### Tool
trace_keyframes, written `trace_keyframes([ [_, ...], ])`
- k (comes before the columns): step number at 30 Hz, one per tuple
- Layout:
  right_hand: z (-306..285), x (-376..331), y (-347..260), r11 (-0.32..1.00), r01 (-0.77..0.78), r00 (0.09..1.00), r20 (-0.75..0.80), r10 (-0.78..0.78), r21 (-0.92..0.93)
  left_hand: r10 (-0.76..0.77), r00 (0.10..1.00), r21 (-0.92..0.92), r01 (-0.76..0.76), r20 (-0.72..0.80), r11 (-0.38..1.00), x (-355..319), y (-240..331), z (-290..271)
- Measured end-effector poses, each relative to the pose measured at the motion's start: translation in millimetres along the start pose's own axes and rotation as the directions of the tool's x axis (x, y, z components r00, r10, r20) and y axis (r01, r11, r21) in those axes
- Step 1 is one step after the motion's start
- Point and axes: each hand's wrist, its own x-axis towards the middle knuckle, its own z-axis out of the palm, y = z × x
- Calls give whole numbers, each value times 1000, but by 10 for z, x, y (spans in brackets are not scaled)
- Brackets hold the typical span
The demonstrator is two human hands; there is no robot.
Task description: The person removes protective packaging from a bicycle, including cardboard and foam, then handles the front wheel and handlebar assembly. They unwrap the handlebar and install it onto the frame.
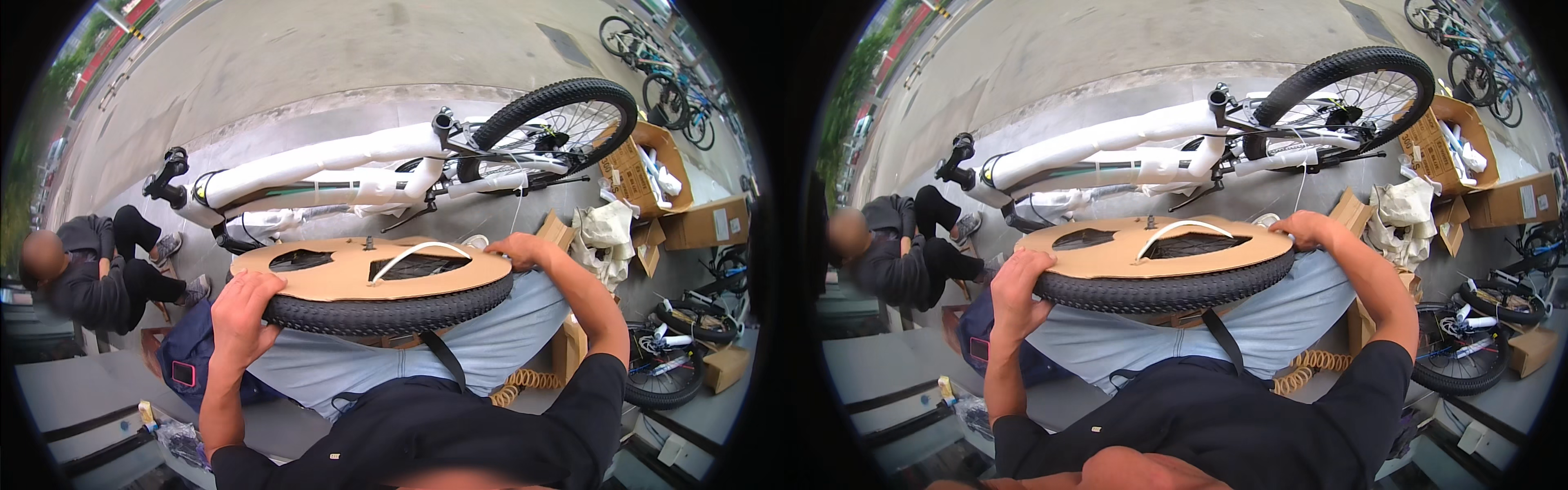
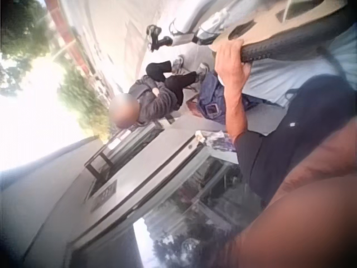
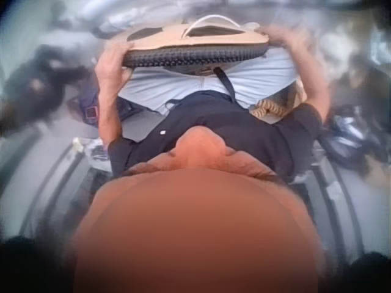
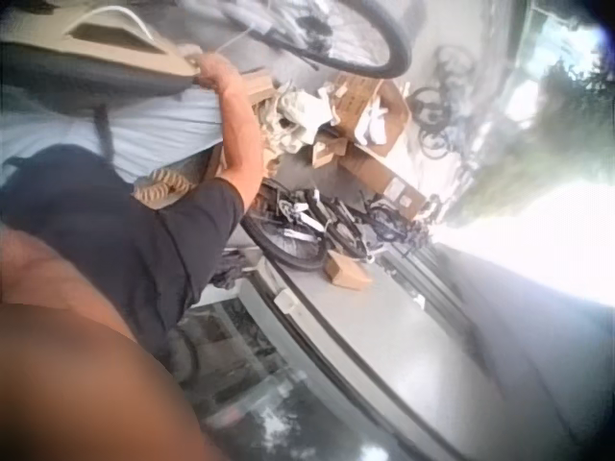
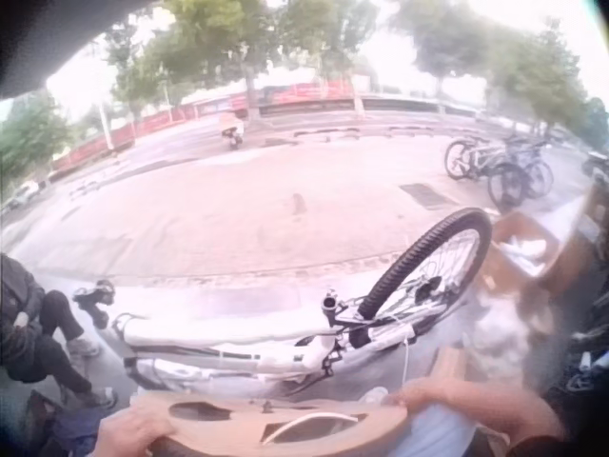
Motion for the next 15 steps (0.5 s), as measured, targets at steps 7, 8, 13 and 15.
trace_keyframes([
  [7,-204,355,-217,967,-124,992,-6,126,-222,56,998,-95,-53,19,994,-223,84,4],
  [8,-251,411,-235,957,-111,994,-23,108,-268,51,999,-87,-52,-11,995,-270,37,42],
  [13,-701,748,-122,972,3,999,-40,-13,-235,58,990,-84,-69,-125,994,-452,-80,168],
  [15,-794,870,-154,984,8,979,-200,-45,-181,88,982,-34,-94,-167,995,-513,-93,206],
])
